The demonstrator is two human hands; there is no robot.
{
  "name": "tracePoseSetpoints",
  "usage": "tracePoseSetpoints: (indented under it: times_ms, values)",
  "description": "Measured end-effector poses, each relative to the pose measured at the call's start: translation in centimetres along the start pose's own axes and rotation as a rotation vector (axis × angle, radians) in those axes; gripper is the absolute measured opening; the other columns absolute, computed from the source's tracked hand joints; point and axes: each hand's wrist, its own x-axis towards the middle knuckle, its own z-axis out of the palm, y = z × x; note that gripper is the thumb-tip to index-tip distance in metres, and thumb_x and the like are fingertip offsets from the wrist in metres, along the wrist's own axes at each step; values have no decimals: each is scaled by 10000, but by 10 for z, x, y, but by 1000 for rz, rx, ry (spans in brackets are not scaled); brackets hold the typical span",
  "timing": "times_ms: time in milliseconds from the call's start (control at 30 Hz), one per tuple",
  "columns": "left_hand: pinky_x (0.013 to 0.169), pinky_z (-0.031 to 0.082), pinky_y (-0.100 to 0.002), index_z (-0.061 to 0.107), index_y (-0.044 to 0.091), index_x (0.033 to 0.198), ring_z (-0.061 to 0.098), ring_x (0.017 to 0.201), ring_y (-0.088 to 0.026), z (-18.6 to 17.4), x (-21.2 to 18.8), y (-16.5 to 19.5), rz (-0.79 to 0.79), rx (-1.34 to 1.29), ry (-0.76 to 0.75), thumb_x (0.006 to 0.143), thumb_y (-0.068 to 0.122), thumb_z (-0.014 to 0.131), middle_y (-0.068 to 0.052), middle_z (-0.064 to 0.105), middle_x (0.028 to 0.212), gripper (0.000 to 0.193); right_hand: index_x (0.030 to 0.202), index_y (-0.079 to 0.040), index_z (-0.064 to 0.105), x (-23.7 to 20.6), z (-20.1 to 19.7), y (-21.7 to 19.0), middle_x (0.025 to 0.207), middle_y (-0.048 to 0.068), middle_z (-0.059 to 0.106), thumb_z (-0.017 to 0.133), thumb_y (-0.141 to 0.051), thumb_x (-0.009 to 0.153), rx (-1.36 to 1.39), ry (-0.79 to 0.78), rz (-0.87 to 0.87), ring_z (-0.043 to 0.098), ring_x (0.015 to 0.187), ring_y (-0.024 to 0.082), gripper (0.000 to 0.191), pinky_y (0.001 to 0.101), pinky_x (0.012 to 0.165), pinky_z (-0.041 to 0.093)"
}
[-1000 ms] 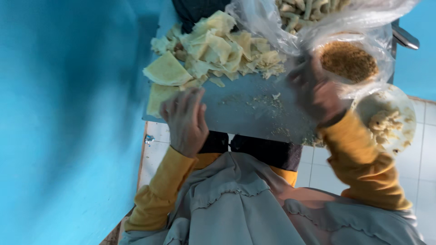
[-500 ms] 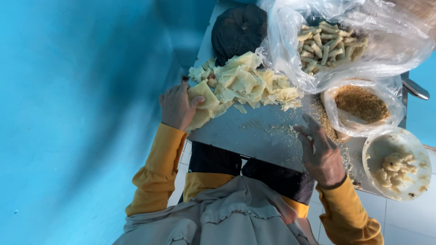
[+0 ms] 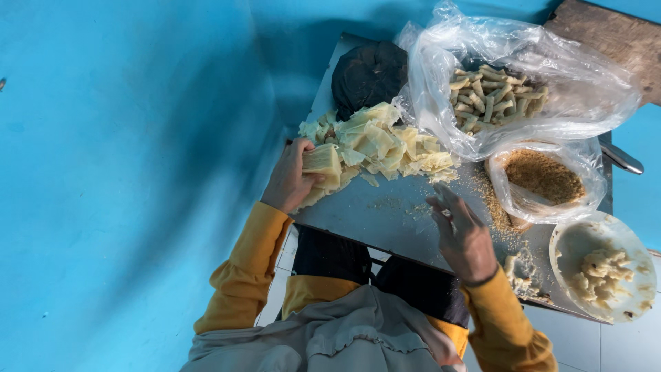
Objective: The person sits at a small metal table and folds triangular pieces of thin dough by hand, pressing filling into each piece and dipping the folded edges into a bag of brown powder. Finished folded pieces are set on the table beside a pile of dough scraps.
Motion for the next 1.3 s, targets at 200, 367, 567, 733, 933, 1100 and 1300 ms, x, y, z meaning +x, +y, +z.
tracePoseSetpoints:
  times_ms: [200,367,567,733,933,1100,1300]
  values:
    - [950,487,-470,453,98,1285,590,1154,-383,11,-3,-5,-69,-58,2,792,160,846,-193,565,1235,633,1389,-69,506,45,96,-10,1325,175,715,654,16,991,264,-11,-100,754,1153,289,433,353,928,655]
    - [1014,448,-507,427,80,1408,518,1245,-444,8,-8,-14,151,-24,53,819,80,775,-221,545,1374,684,1552,-41,343,61,167,-36,1412,243,616,669,19,913,303,5,-21,661,1219,399,720,421,951,604]
    - [1113,429,-498,435,94,1451,475,1325,-429,16,-8,-34,361,-56,79,975,77,642,-205,516,1422,519,1542,-34,368,52,200,-51,1425,252,590,675,31,920,170,167,-59,627,1285,429,697,434,1050,559]
    - [1194,371,-483,361,68,1546,371,1442,-423,17,-4,-48,255,-114,-75,999,111,509,-221,404,1546,568,1567,9,325,52,205,-52,1401,234,571,689,8,869,261,91,31,556,1298,406,786,456,1098,475]
    - [1160,368,-406,391,61,1553,409,1411,-267,7,1,-39,-63,-517,-220,1083,353,393,-157,361,1545,553,1518,-42,396,72,195,-52,1384,173,620,801,-62,804,159,48,-99,602,1156,353,820,443,1073,478]
    - [960,505,-313,566,43,1398,620,1121,-150,6,13,-18,-291,-669,-234,1065,426,472,-99,656,1256,517,1541,-178,441,61,178,-62,1103,72,719,880,-76,741,194,127,-81,625,1031,294,917,464,1058,461]
    - [732,525,-355,683,60,1230,650,836,-180,14,8,-5,-314,-314,-186,927,226,709,-102,711,975,347,1609,-184,379,23,137,-79,1176,105,684,797,-58,865,617,186,65,696,1026,201,862,348,908,603]
